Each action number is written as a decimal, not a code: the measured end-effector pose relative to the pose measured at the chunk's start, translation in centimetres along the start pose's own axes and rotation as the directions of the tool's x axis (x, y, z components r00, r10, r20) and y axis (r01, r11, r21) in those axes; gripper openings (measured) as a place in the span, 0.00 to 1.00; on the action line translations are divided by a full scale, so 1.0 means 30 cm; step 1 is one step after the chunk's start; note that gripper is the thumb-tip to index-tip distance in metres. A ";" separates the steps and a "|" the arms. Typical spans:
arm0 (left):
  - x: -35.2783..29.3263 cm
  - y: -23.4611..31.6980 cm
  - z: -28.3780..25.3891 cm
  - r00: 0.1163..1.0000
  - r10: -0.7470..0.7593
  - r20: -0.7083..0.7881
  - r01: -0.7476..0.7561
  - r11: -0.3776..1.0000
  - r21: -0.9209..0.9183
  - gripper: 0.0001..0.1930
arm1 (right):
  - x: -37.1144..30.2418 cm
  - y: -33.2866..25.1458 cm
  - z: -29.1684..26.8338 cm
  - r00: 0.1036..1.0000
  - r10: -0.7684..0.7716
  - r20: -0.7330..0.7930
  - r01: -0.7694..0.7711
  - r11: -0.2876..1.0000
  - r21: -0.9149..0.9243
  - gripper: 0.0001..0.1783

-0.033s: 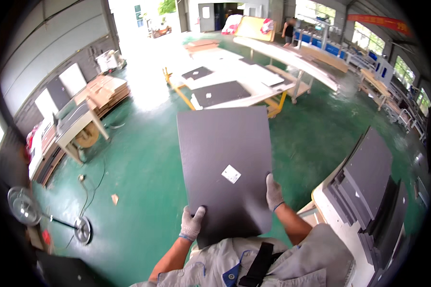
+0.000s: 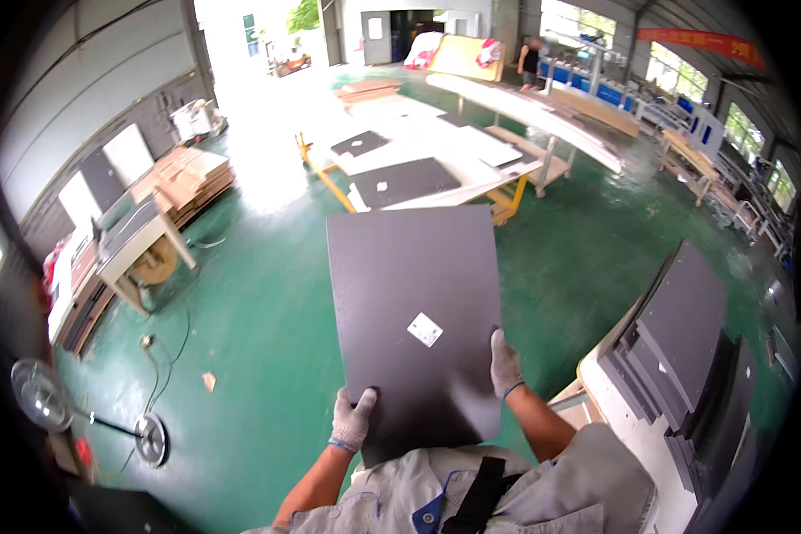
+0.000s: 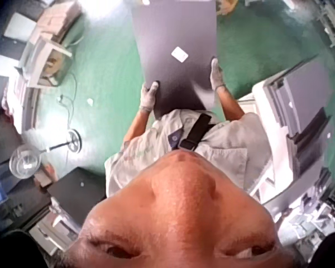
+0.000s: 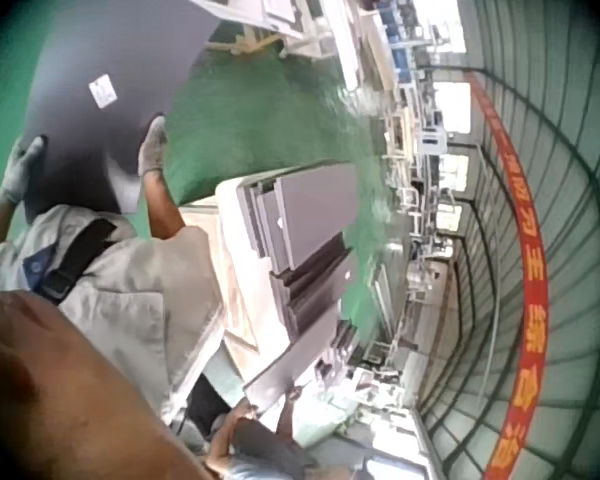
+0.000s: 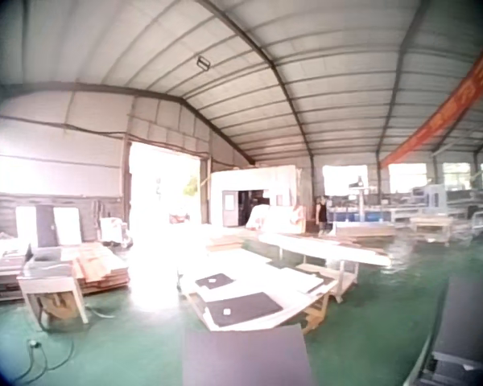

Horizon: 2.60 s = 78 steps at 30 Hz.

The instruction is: The person picks up white and dark grey rectangular panels from a table and stacks them onto a metal cart. The person handles the panels one at a time, moving between the table and the cart to build up piles of the materials.

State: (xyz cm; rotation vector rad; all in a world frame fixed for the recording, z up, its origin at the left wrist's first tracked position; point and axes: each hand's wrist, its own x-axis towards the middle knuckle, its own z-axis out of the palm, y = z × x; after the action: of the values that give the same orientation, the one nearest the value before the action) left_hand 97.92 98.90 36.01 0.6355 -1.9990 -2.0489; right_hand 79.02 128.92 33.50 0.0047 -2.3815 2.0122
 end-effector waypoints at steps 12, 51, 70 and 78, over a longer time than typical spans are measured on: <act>1.233 0.126 0.575 0.886 -0.131 0.446 0.051 0.981 0.186 0.30 | 0.728 0.197 -0.109 0.790 0.368 -0.490 -0.283 0.928 0.241 0.45; 4.068 0.272 2.516 0.793 -0.598 -0.114 0.595 0.801 -0.067 0.39 | 4.585 0.464 -0.460 0.923 0.319 0.217 -0.125 0.779 -0.614 0.39; 3.638 0.067 2.435 0.755 -0.560 0.342 0.516 0.829 0.217 0.13 | 3.848 0.708 -0.527 0.929 0.365 0.069 -0.149 0.536 -0.831 0.32; 3.479 -0.058 2.289 0.417 -0.660 0.625 0.411 0.750 0.518 0.14 | 2.898 0.689 -0.506 0.476 0.846 -0.240 -0.775 0.274 -0.570 0.27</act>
State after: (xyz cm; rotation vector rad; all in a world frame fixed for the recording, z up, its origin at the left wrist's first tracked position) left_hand -24.53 114.93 16.98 0.5171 -2.9509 -2.8028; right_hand -8.01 148.49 17.41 -1.4791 -3.4009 1.1379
